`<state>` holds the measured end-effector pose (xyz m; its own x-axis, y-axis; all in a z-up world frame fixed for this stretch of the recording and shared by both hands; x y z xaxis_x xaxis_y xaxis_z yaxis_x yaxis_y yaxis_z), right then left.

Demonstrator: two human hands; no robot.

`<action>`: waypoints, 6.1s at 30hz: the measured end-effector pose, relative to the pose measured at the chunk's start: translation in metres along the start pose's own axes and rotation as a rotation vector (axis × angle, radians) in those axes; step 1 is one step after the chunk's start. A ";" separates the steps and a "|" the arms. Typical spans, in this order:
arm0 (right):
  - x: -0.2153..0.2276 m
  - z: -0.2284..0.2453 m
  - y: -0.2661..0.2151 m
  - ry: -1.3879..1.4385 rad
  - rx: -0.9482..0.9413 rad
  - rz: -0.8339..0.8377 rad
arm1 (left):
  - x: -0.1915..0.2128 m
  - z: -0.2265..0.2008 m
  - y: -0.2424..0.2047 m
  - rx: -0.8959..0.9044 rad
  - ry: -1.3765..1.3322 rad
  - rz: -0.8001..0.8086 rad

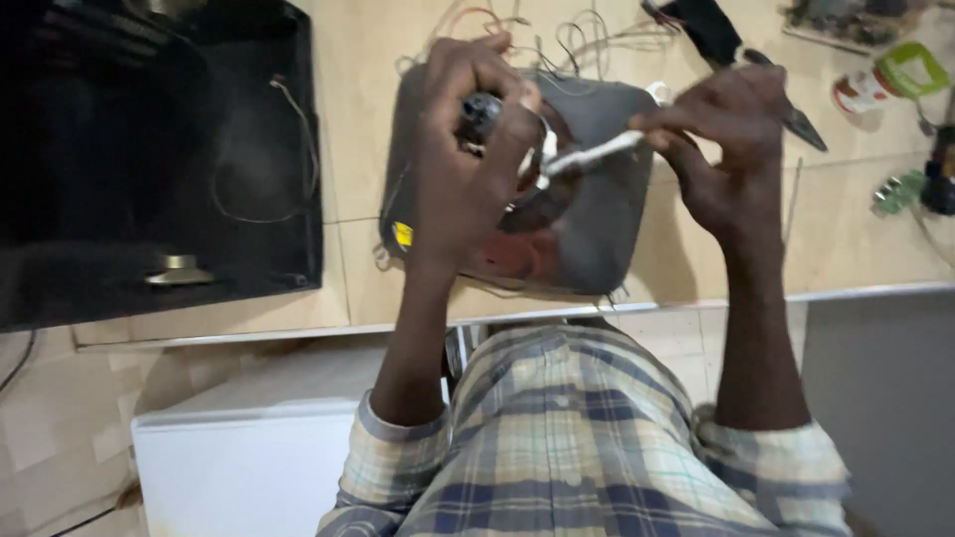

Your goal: Applying cleaning fluid to the neck of a CRT television tube and scrubbing it with a toothbrush.

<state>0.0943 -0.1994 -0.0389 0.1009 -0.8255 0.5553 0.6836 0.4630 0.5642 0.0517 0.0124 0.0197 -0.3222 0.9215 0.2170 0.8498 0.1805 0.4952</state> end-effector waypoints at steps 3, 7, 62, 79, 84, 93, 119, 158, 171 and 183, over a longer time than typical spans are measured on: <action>-0.013 0.008 0.002 -0.071 -0.063 0.034 | 0.000 0.000 0.005 0.011 -0.033 0.034; -0.021 0.018 -0.001 -0.001 -0.003 0.010 | 0.004 -0.010 0.007 -0.097 0.109 0.035; -0.023 0.065 -0.055 -0.375 -0.333 -0.079 | 0.003 -0.001 0.010 -0.151 -0.277 0.385; -0.002 0.034 -0.059 -0.239 -0.316 -0.078 | 0.006 0.003 0.011 -0.106 -0.319 0.409; 0.029 0.024 -0.055 -0.162 -0.451 -0.180 | 0.007 0.005 0.012 -0.158 -0.336 0.415; 0.017 -0.003 -0.038 -0.107 -0.143 -0.134 | 0.011 0.003 0.007 0.018 -0.278 0.436; -0.005 -0.019 0.004 0.139 -0.162 0.291 | 0.007 0.000 0.012 -0.097 -0.304 0.453; -0.018 -0.037 0.025 0.190 0.015 0.216 | 0.005 0.004 0.018 -0.101 -0.453 0.624; -0.014 -0.036 0.043 0.289 -0.025 0.281 | -0.001 0.002 0.012 -0.120 -0.416 0.385; -0.019 -0.050 0.021 0.392 -0.090 0.230 | -0.004 0.007 0.009 -0.146 -0.294 0.298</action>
<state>0.1428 -0.1904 -0.0679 0.5109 -0.7724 0.3772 0.6701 0.6328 0.3881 0.0632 0.0126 0.0177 0.0785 0.9883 0.1305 0.8129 -0.1393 0.5655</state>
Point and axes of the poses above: each hand's wrist, its own y-axis towards the middle knuckle, its own x-axis out of the back of the hand, z = x × y, the point moved 6 cm from there along y, towards the middle knuckle, and after that the axes turned 6 degrees about -x, right-handed, at the moved point
